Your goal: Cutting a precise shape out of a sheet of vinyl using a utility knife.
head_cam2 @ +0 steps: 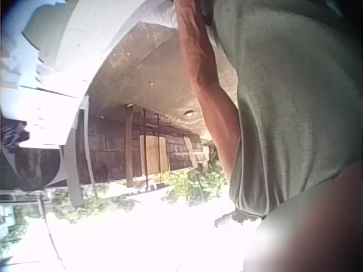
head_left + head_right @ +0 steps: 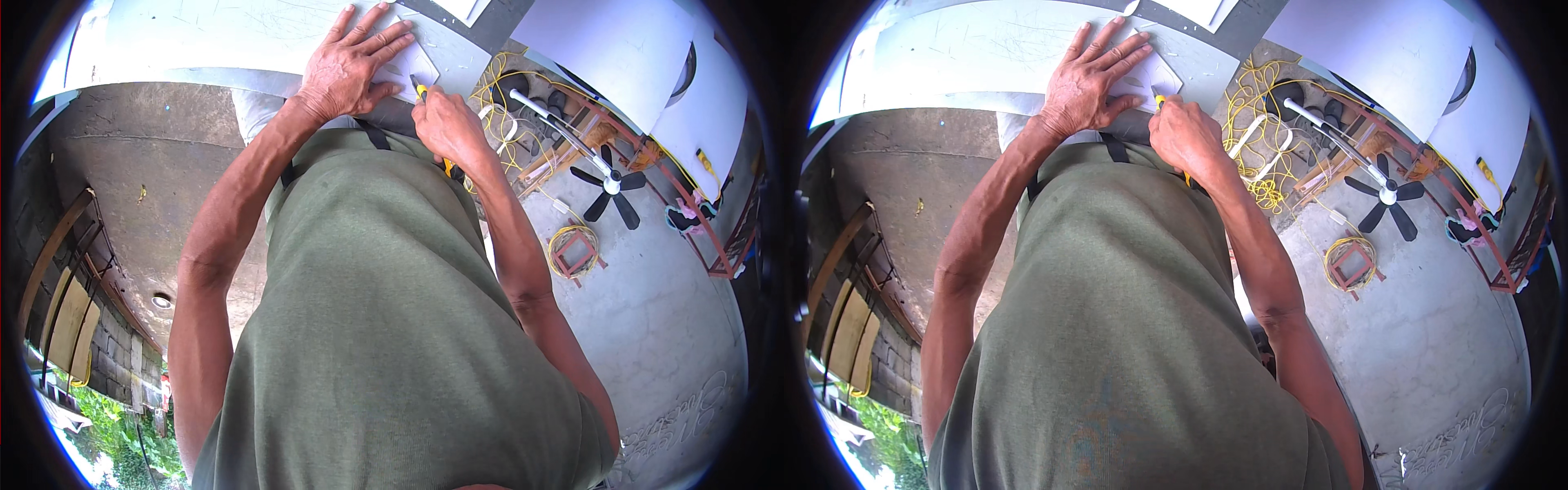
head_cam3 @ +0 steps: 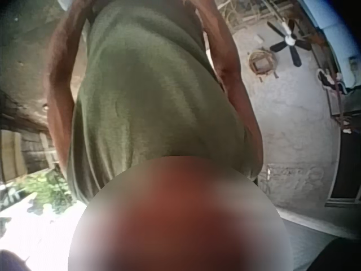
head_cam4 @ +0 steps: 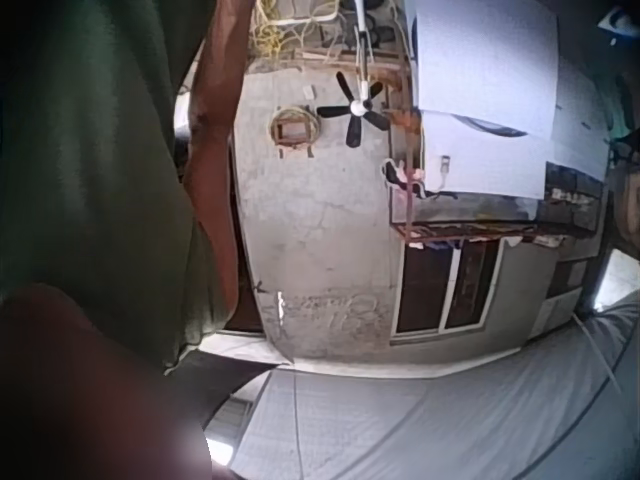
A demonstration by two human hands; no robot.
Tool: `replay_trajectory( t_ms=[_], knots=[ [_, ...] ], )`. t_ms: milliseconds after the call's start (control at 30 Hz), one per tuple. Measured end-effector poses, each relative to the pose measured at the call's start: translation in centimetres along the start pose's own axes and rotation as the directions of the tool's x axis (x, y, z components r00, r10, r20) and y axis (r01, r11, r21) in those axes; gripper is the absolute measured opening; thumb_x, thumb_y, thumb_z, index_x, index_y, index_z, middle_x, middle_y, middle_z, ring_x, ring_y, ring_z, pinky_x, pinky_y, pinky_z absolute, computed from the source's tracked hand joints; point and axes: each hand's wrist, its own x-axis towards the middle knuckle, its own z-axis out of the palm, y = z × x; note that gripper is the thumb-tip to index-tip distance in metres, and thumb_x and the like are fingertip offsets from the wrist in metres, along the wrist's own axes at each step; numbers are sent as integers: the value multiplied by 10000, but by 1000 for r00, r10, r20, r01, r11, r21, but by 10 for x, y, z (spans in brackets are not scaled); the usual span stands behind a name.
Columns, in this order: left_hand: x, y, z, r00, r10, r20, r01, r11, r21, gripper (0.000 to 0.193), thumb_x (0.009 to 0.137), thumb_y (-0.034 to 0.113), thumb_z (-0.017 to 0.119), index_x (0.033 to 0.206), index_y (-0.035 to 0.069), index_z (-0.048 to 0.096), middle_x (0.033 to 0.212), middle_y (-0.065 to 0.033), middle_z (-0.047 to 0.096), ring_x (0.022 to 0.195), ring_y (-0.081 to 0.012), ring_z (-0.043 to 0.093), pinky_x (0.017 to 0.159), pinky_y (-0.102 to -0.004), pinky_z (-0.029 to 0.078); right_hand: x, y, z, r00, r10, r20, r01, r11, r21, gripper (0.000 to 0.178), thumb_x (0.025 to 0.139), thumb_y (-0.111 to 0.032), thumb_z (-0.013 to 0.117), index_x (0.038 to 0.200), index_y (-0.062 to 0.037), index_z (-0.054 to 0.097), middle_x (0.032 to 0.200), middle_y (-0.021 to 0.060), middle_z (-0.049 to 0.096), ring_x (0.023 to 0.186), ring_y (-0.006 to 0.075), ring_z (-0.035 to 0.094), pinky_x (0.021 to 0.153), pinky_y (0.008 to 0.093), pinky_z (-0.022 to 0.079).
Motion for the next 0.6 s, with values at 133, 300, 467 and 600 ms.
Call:
replay_trajectory(
  t_ms=[133, 300, 467, 600],
  knots=[
    [2, 2, -1, 1000, 3, 15, -3, 1000, 3, 850, 817, 577, 747, 1554, 246, 482, 1638, 53, 419, 1570, -252, 267, 1295, -551, 152, 3, 19, 19, 953, -233, -196, 190, 959, -212, 289, 979, -206, 554, 959, 79, 592, 742, 312, 693, 744, 477, 729, 691, 537, 598],
    [6, 4, -2, 999, 3, 38, -5, 998, 55, 846, 832, 615, 721, 1553, 241, 483, 1639, 56, 417, 1574, -245, 254, 1298, -550, 138, 2, 31, 37, 913, -252, -320, 186, 957, -221, 277, 985, -219, 569, 966, 57, 573, 739, 303, 695, 737, 476, 726, 693, 547, 592],
    [3, -1, 3, 1000, -2, 9, 1, 998, 56, 837, 847, 628, 710, 1556, 248, 478, 1645, 60, 405, 1568, -252, 267, 1297, -559, 133, 9, 45, 40, 879, -307, -366, 258, 950, -176, 273, 1009, -255, 572, 995, 18, 560, 697, 283, 680, 709, 469, 713, 666, 564, 572],
    [3, -2, 5, 1000, 12, 7, -13, 998, 66, 848, 844, 639, 710, 1559, 252, 472, 1646, 59, 404, 1566, -256, 273, 1293, -566, 138, 15, 57, 60, 860, -291, -420, 288, 955, -72, 271, 1026, -274, 572, 985, -8, 539, 676, 267, 666, 688, 469, 699, 631, 558, 553]
  ],
)
